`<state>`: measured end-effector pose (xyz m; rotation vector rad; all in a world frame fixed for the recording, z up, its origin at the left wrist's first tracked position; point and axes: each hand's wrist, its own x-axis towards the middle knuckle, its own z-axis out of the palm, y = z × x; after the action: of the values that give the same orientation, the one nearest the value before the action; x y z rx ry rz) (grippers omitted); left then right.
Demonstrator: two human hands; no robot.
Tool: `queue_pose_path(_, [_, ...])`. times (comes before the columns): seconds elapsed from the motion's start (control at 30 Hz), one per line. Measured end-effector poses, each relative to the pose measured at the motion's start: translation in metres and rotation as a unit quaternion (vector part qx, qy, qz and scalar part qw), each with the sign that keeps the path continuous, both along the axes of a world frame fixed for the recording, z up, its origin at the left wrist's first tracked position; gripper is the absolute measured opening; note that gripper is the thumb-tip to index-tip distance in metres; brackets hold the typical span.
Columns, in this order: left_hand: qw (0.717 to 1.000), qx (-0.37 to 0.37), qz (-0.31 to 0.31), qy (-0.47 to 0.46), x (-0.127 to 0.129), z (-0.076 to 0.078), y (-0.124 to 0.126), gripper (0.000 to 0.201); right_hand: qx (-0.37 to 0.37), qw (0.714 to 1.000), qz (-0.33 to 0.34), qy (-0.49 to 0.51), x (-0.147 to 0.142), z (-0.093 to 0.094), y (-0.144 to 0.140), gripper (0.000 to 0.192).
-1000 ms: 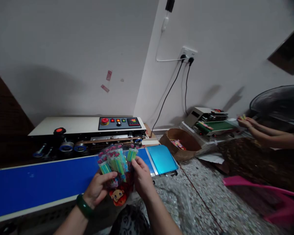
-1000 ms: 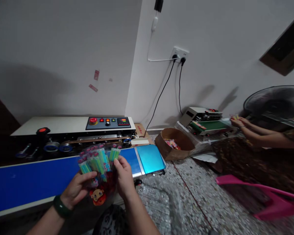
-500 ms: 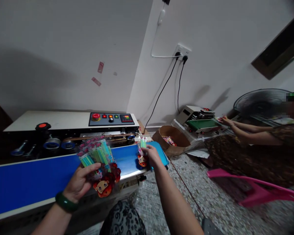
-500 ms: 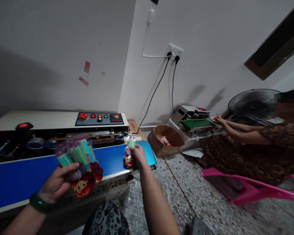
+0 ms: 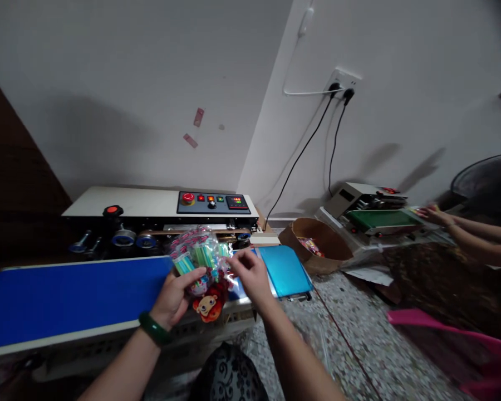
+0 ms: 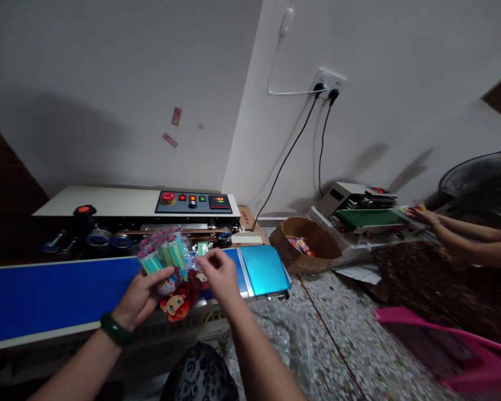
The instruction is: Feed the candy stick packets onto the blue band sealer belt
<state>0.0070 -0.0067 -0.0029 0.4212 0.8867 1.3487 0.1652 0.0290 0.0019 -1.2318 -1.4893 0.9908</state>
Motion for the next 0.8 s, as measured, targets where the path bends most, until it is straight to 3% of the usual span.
queue_pose_path(0.17, [0.999,0.031,0.018,-0.005,0.006,-0.004,0.001,0.032,0.026,0.995,0.022,-0.093,-0.03,0.007,-0.026,0.03])
queue_pose_path(0.4, [0.999,0.047,0.005,0.012,0.008,-0.009,0.003,0.041,-0.052,0.993,0.086,0.057,-0.022,-0.003,-0.016,0.016])
queue_pose_path(0.53, [0.999,0.049,0.017,0.006,0.011,-0.009,0.004,0.044,-0.047,0.991,0.04,0.118,-0.025,-0.012,-0.024,0.017])
queue_pose_path(0.67, [0.998,0.049,0.041,-0.005,0.016,-0.007,0.005,0.048,0.012,0.996,-0.039,0.075,-0.032,-0.017,-0.032,0.018])
queue_pose_path(0.8, [0.997,0.064,0.046,0.002,0.021,-0.005,0.004,0.051,0.025,0.992,-0.093,0.079,-0.036,-0.017,-0.033,0.017])
